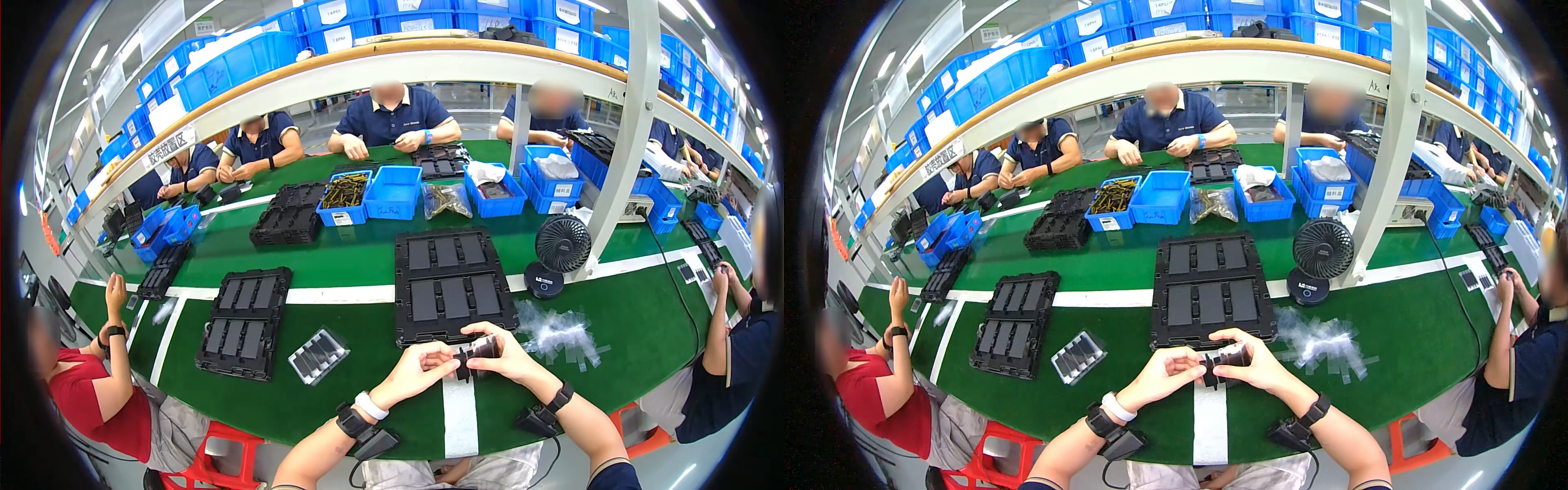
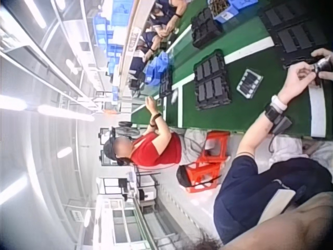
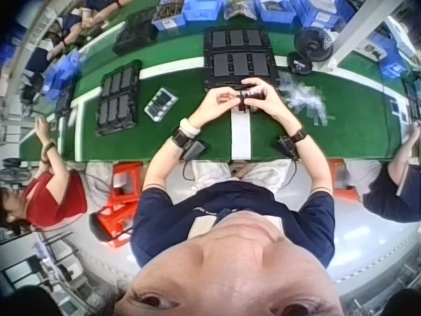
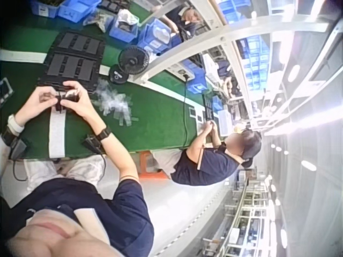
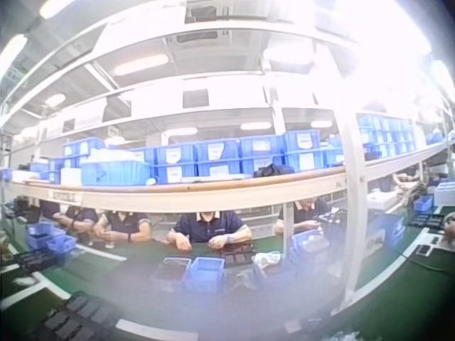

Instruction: Assembling black plastic components on a factory production line.

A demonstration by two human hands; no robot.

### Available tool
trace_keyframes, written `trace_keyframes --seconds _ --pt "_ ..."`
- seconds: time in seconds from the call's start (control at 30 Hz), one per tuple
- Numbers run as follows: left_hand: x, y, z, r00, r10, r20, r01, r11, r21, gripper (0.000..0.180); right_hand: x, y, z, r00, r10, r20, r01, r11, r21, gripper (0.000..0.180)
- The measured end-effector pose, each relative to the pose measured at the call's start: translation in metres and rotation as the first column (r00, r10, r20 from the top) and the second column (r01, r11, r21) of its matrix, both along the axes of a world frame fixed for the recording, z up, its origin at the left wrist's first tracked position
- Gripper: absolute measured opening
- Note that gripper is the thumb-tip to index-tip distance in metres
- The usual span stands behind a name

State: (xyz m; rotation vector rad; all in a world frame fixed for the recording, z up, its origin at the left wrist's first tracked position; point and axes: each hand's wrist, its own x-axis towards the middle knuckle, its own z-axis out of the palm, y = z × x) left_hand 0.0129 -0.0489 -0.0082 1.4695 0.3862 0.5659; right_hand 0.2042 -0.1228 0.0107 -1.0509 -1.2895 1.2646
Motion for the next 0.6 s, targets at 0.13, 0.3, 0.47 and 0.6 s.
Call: trace_keyframes --seconds 0.13,0.3,0.47,0.6 --pt "0.0 -0.001 0.001 1.0 0.005 -0.005 -0.005 1.0 0.028 0.013 0.002 0.002 -0.007 1.0 0.007 -0.022 -0.007 1.0 -0.005 0.055" --pt "-0.001 0.0 0.002 0.998 -0.055 0.033 0.055 0.998 -0.005 0.011 -0.001 -0.002 -0.001 0.981 0.027 -0.193 -0.04 0.997 -0.064 0.056" --pt "-0.002 -0.002 0.004 0.996 -0.092 0.015 0.093 0.994 -0.059 0.012 -0.001 -0.003 -0.001 0.964 0.071 -0.256 -0.102 0.989 -0.108 0.06" --pt "-0.002 -0.003 0.005 0.986 -0.159 0.048 0.163 0.983 -0.086 0.013 -0.001 -0.006 0.001 0.959 0.088 -0.269 -0.119 0.988 -0.099 0.061"
